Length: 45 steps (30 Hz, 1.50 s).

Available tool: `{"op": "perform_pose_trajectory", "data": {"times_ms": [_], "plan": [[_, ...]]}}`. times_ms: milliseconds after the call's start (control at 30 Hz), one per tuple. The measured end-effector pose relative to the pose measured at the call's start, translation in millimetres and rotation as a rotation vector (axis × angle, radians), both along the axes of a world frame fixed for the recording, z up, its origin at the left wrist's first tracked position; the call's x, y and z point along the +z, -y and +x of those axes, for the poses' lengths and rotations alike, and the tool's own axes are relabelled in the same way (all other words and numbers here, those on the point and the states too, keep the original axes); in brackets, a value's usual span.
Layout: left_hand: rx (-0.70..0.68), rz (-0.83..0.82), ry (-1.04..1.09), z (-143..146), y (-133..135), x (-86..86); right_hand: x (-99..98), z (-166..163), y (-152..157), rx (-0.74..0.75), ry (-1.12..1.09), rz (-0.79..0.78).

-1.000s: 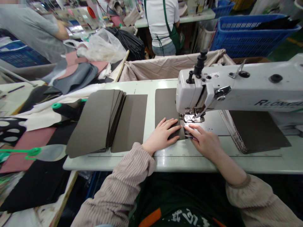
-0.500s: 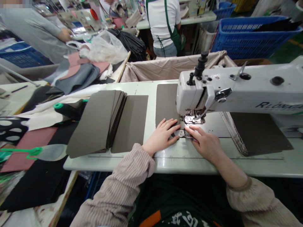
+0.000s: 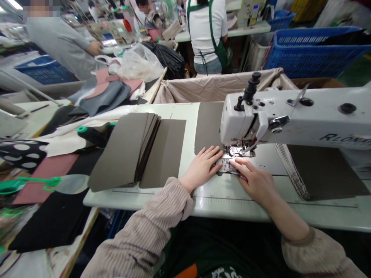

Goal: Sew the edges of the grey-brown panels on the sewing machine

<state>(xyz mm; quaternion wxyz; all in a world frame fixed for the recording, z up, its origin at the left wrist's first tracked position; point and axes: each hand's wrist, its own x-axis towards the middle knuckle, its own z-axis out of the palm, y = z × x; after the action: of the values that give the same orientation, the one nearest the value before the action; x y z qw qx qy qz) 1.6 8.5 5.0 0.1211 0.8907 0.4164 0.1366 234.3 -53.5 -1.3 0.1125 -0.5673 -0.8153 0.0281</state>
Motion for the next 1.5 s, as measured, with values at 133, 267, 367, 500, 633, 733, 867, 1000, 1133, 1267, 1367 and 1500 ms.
{"op": "perform_pose_trajectory", "data": {"times_ms": [133,267,367,500,633,733,867,1000,1133,1267,1367,1500], "plan": [[-0.001,-0.008,-0.002,-0.1,-4.0,1.7,0.7,0.2,0.5,0.002,-0.009,-0.009],[0.009,-0.001,0.006,1.0,-6.0,1.1,-1.3,0.4,0.3,-0.001,-0.005,0.010],[0.018,0.007,0.023,1.7,-6.7,-0.7,-4.0,0.4,0.0,0.003,-0.010,0.030],[0.013,0.013,0.042,1.6,-7.2,-2.4,-5.4,0.2,-0.1,0.005,-0.014,0.029],[0.010,0.022,0.038,1.4,-7.3,-3.5,-5.0,0.3,-0.3,0.000,-0.012,0.012],[0.013,0.031,0.034,1.5,-8.1,-4.0,-4.6,0.3,-0.6,-0.003,-0.019,-0.003],[0.018,0.042,0.039,1.9,-9.9,-4.6,-3.9,-0.2,-1.0,0.003,-0.036,-0.010],[0.020,0.056,0.036,3.0,-11.0,-5.9,-3.8,-0.9,-0.8,0.005,-0.043,0.005],[0.029,0.060,0.033,4.2,-10.7,-7.2,-4.4,-0.8,-0.6,-0.003,-0.032,0.003],[0.031,0.059,0.035,4.3,-9.9,-7.1,-5.0,-0.7,-0.8,-0.002,-0.033,-0.005],[0.030,0.059,0.040,4.0,-9.6,-7.0,-5.3,-1.0,-0.7,-0.001,-0.046,0.004],[0.032,0.068,0.048,3.8,-9.4,-7.4,-4.6,-1.8,-0.1,-0.003,-0.061,0.021]]}}
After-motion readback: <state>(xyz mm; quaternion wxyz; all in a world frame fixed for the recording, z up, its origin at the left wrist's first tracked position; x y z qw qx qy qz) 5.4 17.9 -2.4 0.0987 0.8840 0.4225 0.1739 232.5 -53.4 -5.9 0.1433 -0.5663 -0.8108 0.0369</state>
